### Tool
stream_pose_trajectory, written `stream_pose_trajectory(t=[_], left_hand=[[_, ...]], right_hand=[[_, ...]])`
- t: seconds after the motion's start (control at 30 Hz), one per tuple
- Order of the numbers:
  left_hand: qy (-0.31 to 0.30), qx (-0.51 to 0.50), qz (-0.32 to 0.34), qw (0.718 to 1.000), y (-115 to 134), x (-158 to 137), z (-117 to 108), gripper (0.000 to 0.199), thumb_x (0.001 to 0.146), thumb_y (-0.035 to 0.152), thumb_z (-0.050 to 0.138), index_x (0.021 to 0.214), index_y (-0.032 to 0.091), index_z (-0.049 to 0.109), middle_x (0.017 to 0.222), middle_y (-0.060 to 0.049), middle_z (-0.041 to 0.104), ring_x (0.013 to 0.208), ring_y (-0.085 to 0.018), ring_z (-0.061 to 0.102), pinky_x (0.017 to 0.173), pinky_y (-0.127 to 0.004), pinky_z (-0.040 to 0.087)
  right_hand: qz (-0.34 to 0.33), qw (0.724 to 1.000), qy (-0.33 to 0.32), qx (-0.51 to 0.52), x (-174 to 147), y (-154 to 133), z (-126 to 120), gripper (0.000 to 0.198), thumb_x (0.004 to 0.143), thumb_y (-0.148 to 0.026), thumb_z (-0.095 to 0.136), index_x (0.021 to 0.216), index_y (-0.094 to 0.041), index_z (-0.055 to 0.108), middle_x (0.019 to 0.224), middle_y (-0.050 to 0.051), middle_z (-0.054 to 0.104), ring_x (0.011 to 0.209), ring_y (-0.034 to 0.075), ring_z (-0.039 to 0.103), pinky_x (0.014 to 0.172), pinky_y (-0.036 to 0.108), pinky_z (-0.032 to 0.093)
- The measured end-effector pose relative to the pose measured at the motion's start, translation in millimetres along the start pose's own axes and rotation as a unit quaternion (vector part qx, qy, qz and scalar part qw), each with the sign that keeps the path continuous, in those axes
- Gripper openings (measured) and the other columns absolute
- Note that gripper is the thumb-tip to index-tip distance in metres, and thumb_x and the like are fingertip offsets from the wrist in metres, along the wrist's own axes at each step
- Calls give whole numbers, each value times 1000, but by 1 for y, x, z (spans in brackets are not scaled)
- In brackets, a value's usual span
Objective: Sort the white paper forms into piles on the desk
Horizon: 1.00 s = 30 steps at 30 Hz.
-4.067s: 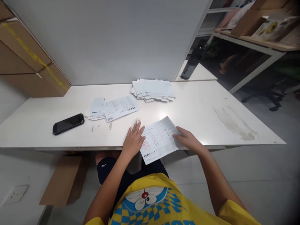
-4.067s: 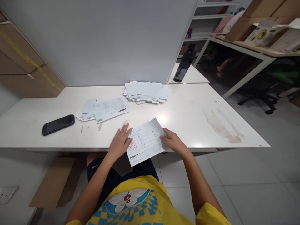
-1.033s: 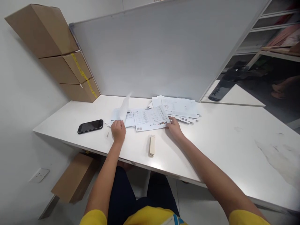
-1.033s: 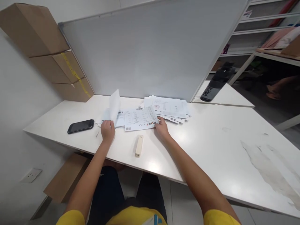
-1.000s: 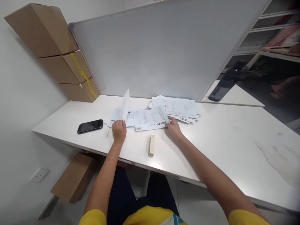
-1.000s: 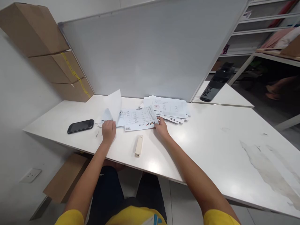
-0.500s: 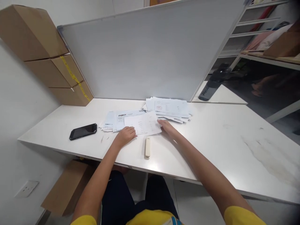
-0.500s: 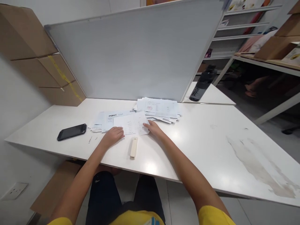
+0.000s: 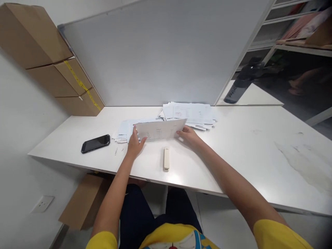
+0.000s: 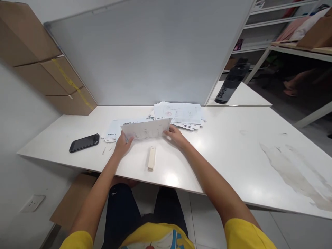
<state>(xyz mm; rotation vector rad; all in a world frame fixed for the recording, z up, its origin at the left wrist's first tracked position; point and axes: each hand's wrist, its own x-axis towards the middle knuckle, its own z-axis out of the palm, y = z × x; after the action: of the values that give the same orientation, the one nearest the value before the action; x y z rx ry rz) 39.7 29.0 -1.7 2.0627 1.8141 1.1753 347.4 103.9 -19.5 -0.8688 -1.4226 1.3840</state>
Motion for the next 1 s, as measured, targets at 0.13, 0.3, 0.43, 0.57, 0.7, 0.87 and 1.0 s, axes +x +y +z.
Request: stream_pose_trajectory(t=[0.13, 0.3, 0.43, 0.57, 0.7, 0.87, 1.0], left_hand=[[-48, 17, -49, 998, 8, 1, -5, 47, 95, 45, 47, 132, 16, 43, 108, -15, 70, 98, -32, 68, 78, -42, 53], [-33, 41, -40, 998, 7, 1, -3, 32, 95, 41, 44, 118, 18, 48, 95, -12, 69, 88, -31, 67, 71, -39, 51], [-38, 57, -32, 997, 4, 1, -1, 29, 97, 42, 40, 112, 18, 47, 91, -12, 67, 85, -30, 66, 68, -39, 49], [-42, 59, -29, 997, 6, 0, -3, 27, 96, 44, 38, 107, 21, 47, 88, -10, 66, 81, -28, 66, 67, -38, 49], [-10, 30, 3, 999, 3, 1, -3, 24, 96, 41, 39, 109, 22, 48, 88, -7, 66, 82, -25, 65, 70, -37, 50], [29, 35, 36, 998, -2, 2, -1, 24, 94, 38, 42, 109, 21, 51, 91, -7, 66, 85, -24, 65, 77, -38, 52], [72, 34, 72, 994, -5, -1, 0, 19, 95, 35, 44, 104, 22, 53, 94, -8, 67, 88, -23, 65, 81, -40, 53]], right_hand=[[-10, 999, -1, -34, 1, -3, 2, 35, 71, -43, 76, 102, -27, 72, 112, 6, 73, 108, 30, 64, 104, 51, 45], [-17, 997, -5, -70, 4, 5, 4, 34, 72, -48, 74, 97, -25, 72, 109, 8, 73, 108, 32, 64, 103, 53, 44], [-18, 997, -15, -79, 5, 11, -1, 37, 75, -47, 72, 106, -26, 71, 116, 8, 71, 114, 31, 62, 105, 52, 43], [-9, 996, 0, -91, 3, 6, -7, 35, 76, -44, 70, 105, -25, 73, 115, 7, 72, 114, 31, 63, 105, 52, 43], [-5, 996, 26, -88, 1, -3, -9, 32, 76, -40, 66, 102, -23, 74, 109, 6, 74, 106, 30, 65, 102, 50, 44], [6, 994, 30, -105, 2, -4, -10, 31, 72, -38, 69, 99, -23, 75, 106, 5, 75, 101, 29, 65, 101, 50, 44], [-7, 997, 28, -73, -1, -4, -7, 34, 70, -40, 72, 99, -23, 74, 106, 6, 75, 102, 29, 66, 101, 49, 45]])
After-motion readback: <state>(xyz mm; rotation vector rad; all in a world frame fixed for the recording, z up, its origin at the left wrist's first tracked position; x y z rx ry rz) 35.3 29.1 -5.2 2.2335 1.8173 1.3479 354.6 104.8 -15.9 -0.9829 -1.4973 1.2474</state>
